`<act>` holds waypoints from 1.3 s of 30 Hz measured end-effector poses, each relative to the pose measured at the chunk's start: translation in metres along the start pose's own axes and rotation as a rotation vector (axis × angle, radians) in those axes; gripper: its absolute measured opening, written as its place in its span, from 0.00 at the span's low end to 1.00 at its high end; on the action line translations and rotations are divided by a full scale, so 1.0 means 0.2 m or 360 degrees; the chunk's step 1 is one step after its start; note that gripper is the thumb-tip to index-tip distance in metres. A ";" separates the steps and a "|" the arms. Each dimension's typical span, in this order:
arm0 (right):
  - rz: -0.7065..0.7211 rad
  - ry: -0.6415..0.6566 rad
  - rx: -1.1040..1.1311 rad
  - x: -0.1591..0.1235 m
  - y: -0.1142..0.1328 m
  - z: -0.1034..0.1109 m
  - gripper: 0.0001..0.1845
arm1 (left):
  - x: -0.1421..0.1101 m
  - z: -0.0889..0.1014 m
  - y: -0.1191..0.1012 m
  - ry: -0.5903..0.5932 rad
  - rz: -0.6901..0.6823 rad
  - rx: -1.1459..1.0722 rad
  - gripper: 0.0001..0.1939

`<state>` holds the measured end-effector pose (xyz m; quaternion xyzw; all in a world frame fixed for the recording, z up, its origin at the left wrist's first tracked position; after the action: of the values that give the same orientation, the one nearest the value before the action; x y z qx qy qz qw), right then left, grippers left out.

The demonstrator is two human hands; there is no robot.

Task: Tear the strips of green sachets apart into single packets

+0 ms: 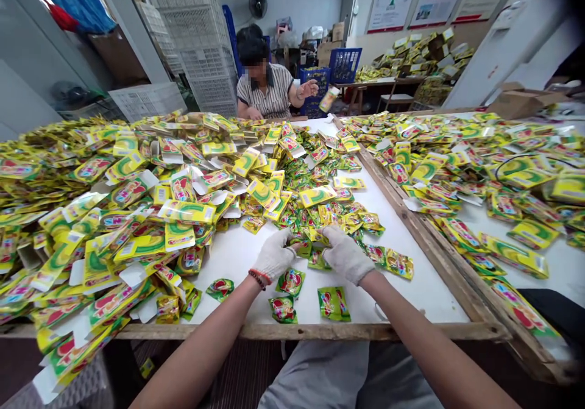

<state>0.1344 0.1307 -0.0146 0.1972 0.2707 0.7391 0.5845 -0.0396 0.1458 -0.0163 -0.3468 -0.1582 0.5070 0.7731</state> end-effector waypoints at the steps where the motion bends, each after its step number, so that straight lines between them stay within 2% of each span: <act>1: 0.0011 -0.0003 -0.0032 0.03 0.00 -0.01 0.24 | -0.01 0.01 0.01 -0.0028 -0.0016 -0.0152 0.08; 4: 0.0020 -0.0032 -0.0082 0.07 -0.01 0.00 0.15 | -0.01 0.03 0.03 -0.0101 -0.0005 -0.0398 0.09; 6: 0.0018 -0.0126 -0.0121 0.05 -0.02 0.05 0.11 | 0.00 0.04 0.04 -0.0147 0.0024 -0.0530 0.10; 9: -0.0018 -0.0261 0.0101 0.01 -0.03 0.10 0.15 | 0.02 0.01 0.04 -0.0123 0.0020 -0.0903 0.13; 11: 0.0019 -0.0218 0.0322 0.00 -0.03 0.08 0.16 | 0.04 -0.02 0.02 -0.0063 -0.0026 -0.1134 0.16; 13: 0.0088 -0.0167 0.0377 0.01 -0.02 0.05 0.15 | 0.05 -0.04 0.01 -0.0008 -0.0058 -0.1276 0.18; 16: 0.0120 -0.0179 0.0284 0.02 -0.02 0.01 0.15 | 0.04 -0.05 -0.01 0.0044 -0.0072 -0.1302 0.20; 22: 0.0138 -0.0023 0.0342 0.01 -0.03 -0.03 0.13 | 0.00 -0.05 -0.03 0.0141 -0.0130 -0.1223 0.18; 26: -0.0027 -0.0106 0.0625 -0.02 -0.06 -0.01 0.15 | 0.01 -0.05 0.00 0.0043 -0.0048 -0.1468 0.18; 30: -0.0240 0.0068 0.1021 -0.03 -0.06 -0.05 0.15 | 0.00 -0.05 0.00 -0.0072 0.0071 -0.1860 0.20; 35: -0.0314 0.0091 0.1095 0.00 -0.05 -0.10 0.13 | -0.01 -0.08 -0.05 0.0068 0.0094 -0.2051 0.22; 39: -0.0265 0.0138 0.1069 0.00 -0.04 -0.12 0.13 | 0.00 -0.09 -0.05 0.0049 0.0048 -0.1980 0.24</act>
<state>0.1264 0.1291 -0.0382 0.3242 0.5385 0.5663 0.5332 -0.0224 0.1373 -0.0220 -0.7419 -0.4078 0.3256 0.4210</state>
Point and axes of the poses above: each hand's wrist, its own x-axis towards the middle knuckle, its own z-axis out of the back of the hand, y = z × x, the point moved 5 cm from there along x, towards the middle knuckle, and after that the axes turned 14 degrees about y, right-handed, at the moved point
